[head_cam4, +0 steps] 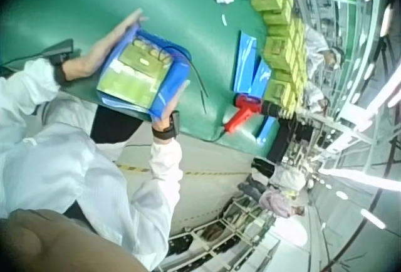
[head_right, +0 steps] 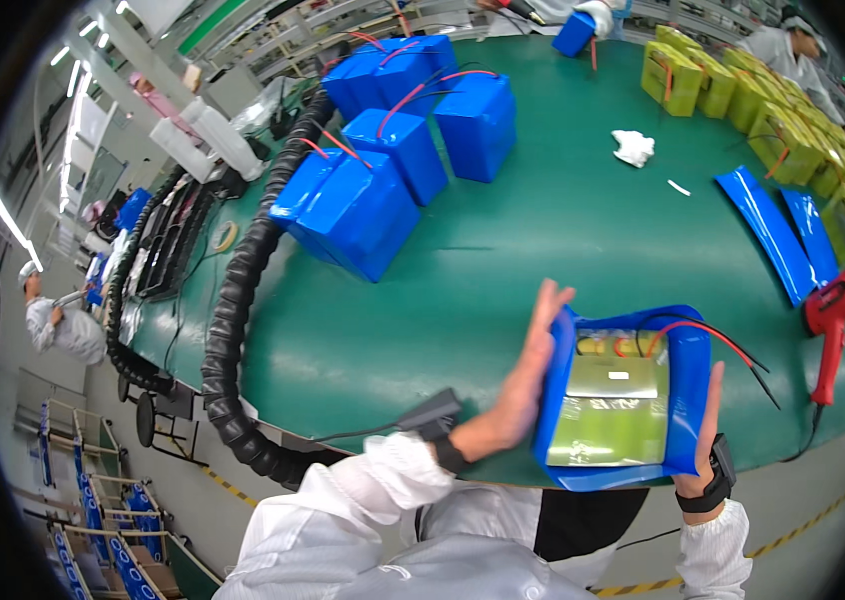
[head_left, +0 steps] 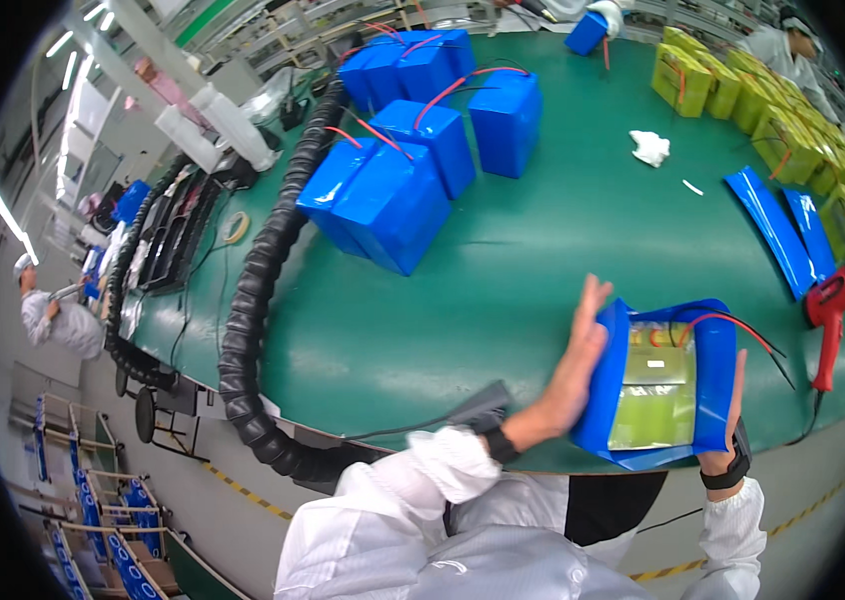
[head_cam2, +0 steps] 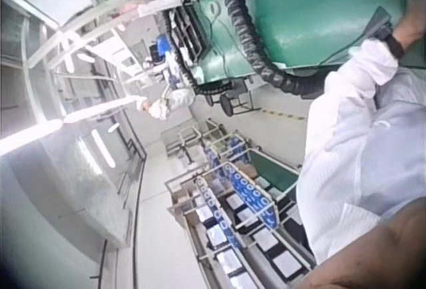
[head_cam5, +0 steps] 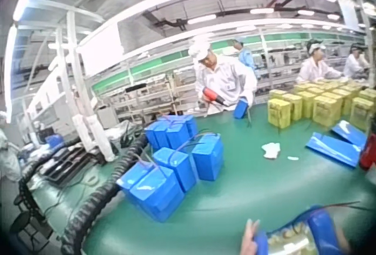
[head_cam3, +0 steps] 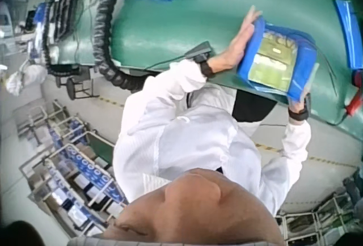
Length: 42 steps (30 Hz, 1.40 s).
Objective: Applying blue plastic heat-shrink sleeves to battery packs and using a heat gun to seal them.
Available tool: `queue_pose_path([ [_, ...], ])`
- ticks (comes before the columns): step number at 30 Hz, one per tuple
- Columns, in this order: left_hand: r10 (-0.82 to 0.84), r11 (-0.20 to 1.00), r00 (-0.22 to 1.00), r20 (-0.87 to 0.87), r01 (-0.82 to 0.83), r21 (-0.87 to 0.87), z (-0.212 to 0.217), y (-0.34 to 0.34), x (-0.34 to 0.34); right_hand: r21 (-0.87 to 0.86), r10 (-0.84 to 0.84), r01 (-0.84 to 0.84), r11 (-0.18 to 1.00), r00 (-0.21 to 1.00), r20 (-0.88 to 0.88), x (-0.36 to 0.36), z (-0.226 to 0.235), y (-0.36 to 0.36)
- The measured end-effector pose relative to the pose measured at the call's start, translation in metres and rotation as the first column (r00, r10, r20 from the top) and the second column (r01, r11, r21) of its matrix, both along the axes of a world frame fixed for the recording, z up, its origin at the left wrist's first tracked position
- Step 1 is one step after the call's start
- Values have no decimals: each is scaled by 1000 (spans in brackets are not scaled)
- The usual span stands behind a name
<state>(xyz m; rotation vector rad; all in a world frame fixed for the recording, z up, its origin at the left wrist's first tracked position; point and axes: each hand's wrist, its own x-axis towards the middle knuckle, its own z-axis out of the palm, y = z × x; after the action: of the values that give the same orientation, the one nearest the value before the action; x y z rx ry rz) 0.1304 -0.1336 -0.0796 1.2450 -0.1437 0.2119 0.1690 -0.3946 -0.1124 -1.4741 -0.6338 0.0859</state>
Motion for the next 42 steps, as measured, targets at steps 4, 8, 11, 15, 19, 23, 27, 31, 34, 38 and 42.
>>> queue_pose_path([
  [4, 82, 980, 996, 23, -85, 179, -15, -4, 5, 145, -96, 176, 974, 894, -438, 9, -44, -5],
  [8, 66, 992, 993, -99, -54, 117, -29, -3, 4, 250, -7, 191, 949, 807, -591, 11, -55, -6],
  [11, 45, 990, 986, -160, -23, 141, -31, -2, 2, 256, 39, 147, 956, 796, -604, 11, -50, -4],
  [15, 6, 1000, 977, -211, -4, 12, -27, -7, 0, 238, 104, 50, 970, 798, -593, 8, -36, -1],
  [19, 340, 927, 908, -245, -279, 251, -31, -13, -4, 222, 175, -57, 973, 811, -558, 0, -25, 5],
  [23, 151, 946, 785, -601, -290, -142, -10, -16, -12, 205, 130, 14, 979, 731, -670, -5, 10, 22],
  [27, 287, 958, 761, -583, -242, 156, -5, -18, -11, 312, 186, 63, 948, 685, -704, -6, 28, 43],
  [31, 159, 960, 797, -582, -263, -98, -8, -23, -10, 354, 229, 44, 934, 686, -691, -6, 25, 40],
  [34, 170, 959, 891, -422, -248, -136, 17, -30, -15, 351, 227, 6, 937, 752, -619, -8, 13, 32],
  [38, 157, 981, 988, 2, -156, 116, 13, -12, 4, 333, 110, -27, 943, 967, -232, 1, 31, 54],
  [42, -42, 998, 989, 140, 48, -40, 25, -1, 47, 106, -156, 143, 984, 979, 127, 39, 50, 63],
])
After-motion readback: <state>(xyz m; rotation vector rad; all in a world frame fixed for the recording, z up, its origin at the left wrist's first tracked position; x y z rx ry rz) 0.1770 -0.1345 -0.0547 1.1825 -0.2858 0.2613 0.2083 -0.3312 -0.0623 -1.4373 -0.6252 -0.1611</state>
